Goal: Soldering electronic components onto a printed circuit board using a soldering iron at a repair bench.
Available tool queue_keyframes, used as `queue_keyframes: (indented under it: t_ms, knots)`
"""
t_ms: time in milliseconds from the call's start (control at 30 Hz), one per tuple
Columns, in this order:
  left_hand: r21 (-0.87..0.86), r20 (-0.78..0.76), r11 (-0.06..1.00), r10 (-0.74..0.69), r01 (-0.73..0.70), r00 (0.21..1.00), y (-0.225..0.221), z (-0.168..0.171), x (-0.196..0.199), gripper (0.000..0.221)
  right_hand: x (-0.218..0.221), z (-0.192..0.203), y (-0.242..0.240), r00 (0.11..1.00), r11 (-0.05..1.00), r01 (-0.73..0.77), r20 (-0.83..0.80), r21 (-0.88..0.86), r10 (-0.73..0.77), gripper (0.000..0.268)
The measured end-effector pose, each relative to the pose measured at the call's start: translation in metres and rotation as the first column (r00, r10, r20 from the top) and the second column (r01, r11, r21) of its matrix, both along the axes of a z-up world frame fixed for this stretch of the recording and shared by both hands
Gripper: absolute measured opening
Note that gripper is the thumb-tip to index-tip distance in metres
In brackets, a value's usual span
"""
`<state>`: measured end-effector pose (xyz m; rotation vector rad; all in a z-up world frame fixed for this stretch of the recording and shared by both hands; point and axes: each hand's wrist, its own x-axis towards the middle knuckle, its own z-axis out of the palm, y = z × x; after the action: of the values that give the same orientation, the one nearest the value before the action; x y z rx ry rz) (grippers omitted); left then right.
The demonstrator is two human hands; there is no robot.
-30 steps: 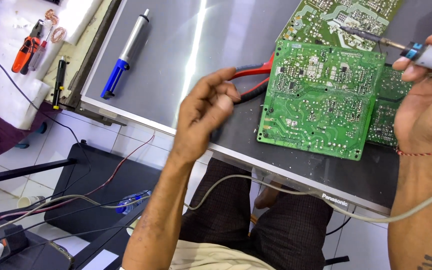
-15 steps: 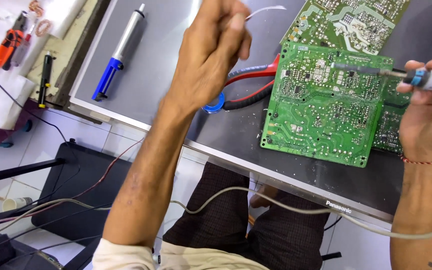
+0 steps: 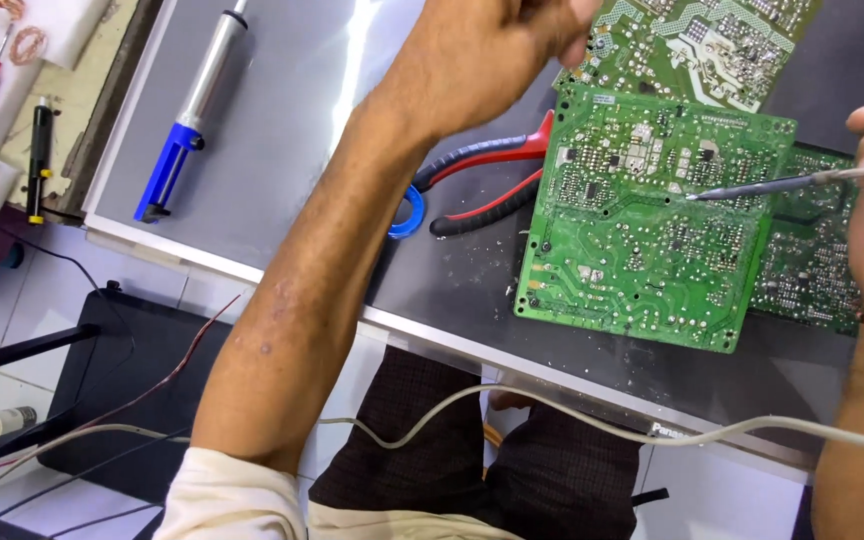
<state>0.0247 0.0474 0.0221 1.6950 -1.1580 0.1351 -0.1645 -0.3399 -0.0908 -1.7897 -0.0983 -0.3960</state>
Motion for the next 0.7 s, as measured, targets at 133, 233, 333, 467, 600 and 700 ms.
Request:
queue_keyframes:
  t_ms: [133,233,333,467,600,700]
  knots:
    - [-0.057,-0.239,0.959,-0.283,0.278,0.929,0.011,0.009,-0.018,0.011,-0.006,0.006,0.025,1.000,0.999,0.012,0.014,-0.044,-0.012,0.007]
    - [0.041,-0.037,0.974,-0.222,0.223,0.974,0.017,0.014,-0.025,0.017,-0.020,0.015,0.040,0.995,0.978,-0.051,0.076,-0.202,0.067,0.026]
    - [0.051,-0.036,0.992,-0.112,0.113,0.993,0.025,0.013,-0.040,0.007,-0.025,0.013,0.053,0.997,0.983,0.012,0.083,-0.184,0.004,0.031]
    - [-0.024,-0.236,0.993,-0.119,0.117,0.964,0.029,-0.002,-0.044,0.009,-0.022,0.025,0.083,0.991,0.993,0.113,0.078,-0.028,-0.111,0.037]
    - [0.024,-0.232,0.998,-0.058,0.065,0.971,0.026,-0.007,-0.039,0.015,-0.022,0.028,0.083,0.993,0.988,0.078,0.102,-0.131,-0.065,0.041]
    - [0.046,-0.241,0.997,-0.047,0.060,0.969,0.025,-0.011,-0.039,0.017,-0.024,0.026,0.088,0.991,0.983,0.091,0.114,-0.157,-0.074,0.035]
